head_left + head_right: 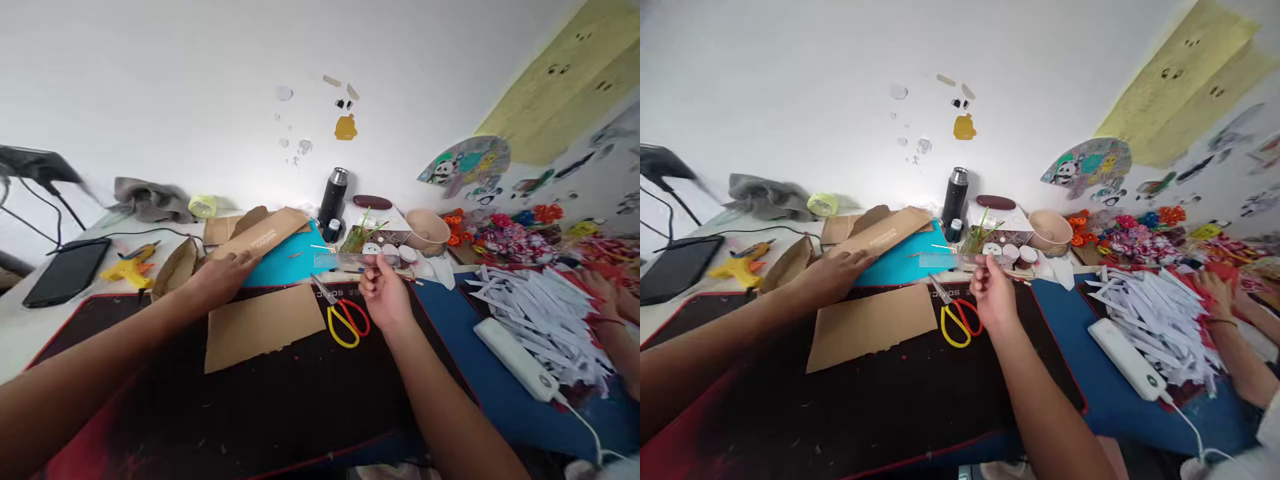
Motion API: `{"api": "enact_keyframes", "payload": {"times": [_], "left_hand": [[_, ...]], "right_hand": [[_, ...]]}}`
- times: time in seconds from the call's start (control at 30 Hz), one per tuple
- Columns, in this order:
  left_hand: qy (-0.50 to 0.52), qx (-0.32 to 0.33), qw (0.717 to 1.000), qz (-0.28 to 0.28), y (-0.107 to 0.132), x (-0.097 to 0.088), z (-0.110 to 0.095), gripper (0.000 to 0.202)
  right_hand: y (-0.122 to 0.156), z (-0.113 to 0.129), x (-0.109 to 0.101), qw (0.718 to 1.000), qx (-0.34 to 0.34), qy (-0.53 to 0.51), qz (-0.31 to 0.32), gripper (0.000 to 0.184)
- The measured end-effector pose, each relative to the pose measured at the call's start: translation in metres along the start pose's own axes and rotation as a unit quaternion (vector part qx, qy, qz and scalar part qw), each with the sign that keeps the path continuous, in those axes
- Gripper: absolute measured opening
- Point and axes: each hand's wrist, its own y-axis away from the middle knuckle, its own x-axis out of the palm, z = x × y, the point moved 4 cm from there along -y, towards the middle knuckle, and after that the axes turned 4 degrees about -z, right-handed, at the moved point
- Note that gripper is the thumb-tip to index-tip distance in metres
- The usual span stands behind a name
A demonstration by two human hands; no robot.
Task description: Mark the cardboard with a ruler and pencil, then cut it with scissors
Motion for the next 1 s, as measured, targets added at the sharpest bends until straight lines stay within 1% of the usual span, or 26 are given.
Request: {"api": "enact_keyframes", "payload": {"times": [0.1,0.17,0.2,0.27,0.3,0.37,0.43,0.5,0.57,0.6,0.67,0.73,0.8,0.87,0.9,0.97,1.0], "left_hand": [[-0.005,-0.014,1.000,-0.004,0.000,-0.012,0.005,0.073],[-0.011,-0.033,0.999,-0.015,0.000,-0.023,0.015,0.072],[-0.016,-0.045,0.999,-0.021,-0.001,-0.030,0.021,0.069],[-0.022,-0.070,0.996,-0.043,-0.002,-0.045,0.034,0.058],[-0.024,-0.080,0.995,-0.062,-0.002,-0.054,0.041,0.051],[-0.029,-0.084,0.987,-0.133,0.000,-0.074,0.050,0.042],[-0.045,-0.087,0.974,-0.202,0.006,-0.092,0.055,0.038],[-0.057,-0.084,0.967,-0.232,0.013,-0.104,0.055,0.041],[-0.074,-0.055,0.961,-0.262,0.020,-0.108,0.049,0.041],[-0.081,-0.032,0.956,-0.279,0.023,-0.107,0.044,0.040],[-0.084,0.024,0.947,-0.308,0.029,-0.096,0.031,0.037],[-0.065,0.076,0.956,-0.277,0.033,-0.075,0.016,0.036],[-0.015,0.112,0.965,-0.237,0.039,-0.053,0.001,0.036],[0.052,0.120,0.969,-0.208,0.047,-0.035,-0.016,0.035],[0.081,0.108,0.968,-0.213,0.052,-0.029,-0.025,0.035],[0.137,0.099,0.964,-0.203,0.064,-0.019,-0.046,0.051],[0.169,0.109,0.960,-0.193,0.069,-0.015,-0.058,0.058]], "right_hand": [[-0.001,-0.015,0.001,1.000,0.012,0.005,-0.002,0.049],[-0.001,-0.021,0.001,1.000,0.016,0.005,-0.001,0.048],[0.000,-0.023,0.000,1.000,0.018,0.005,0.000,0.048],[0.003,-0.025,-0.004,1.000,0.019,0.002,0.006,0.047],[0.005,-0.026,-0.006,1.000,0.022,0.001,0.009,0.047],[0.009,-0.026,-0.011,0.999,0.027,0.000,0.018,0.045],[0.013,-0.024,-0.017,0.999,0.039,-0.005,0.026,0.045],[0.017,-0.019,-0.024,0.998,0.045,-0.018,0.026,0.045],[0.020,-0.011,-0.029,0.998,0.049,-0.025,0.031,0.043],[0.021,-0.006,-0.032,0.998,0.045,-0.028,0.033,0.043],[0.021,0.003,-0.036,0.998,0.037,-0.032,0.033,0.040],[0.022,0.011,-0.039,0.999,0.029,-0.030,0.031,0.038],[0.023,0.016,-0.040,0.999,0.027,-0.025,0.030,0.037],[0.024,0.019,-0.041,0.999,0.028,-0.021,0.027,0.035],[0.024,0.019,-0.042,0.999,0.029,-0.020,0.024,0.035],[0.026,0.019,-0.042,0.999,0.028,-0.018,0.016,0.035],[0.026,0.018,-0.041,0.999,0.026,-0.018,0.010,0.036]]}}
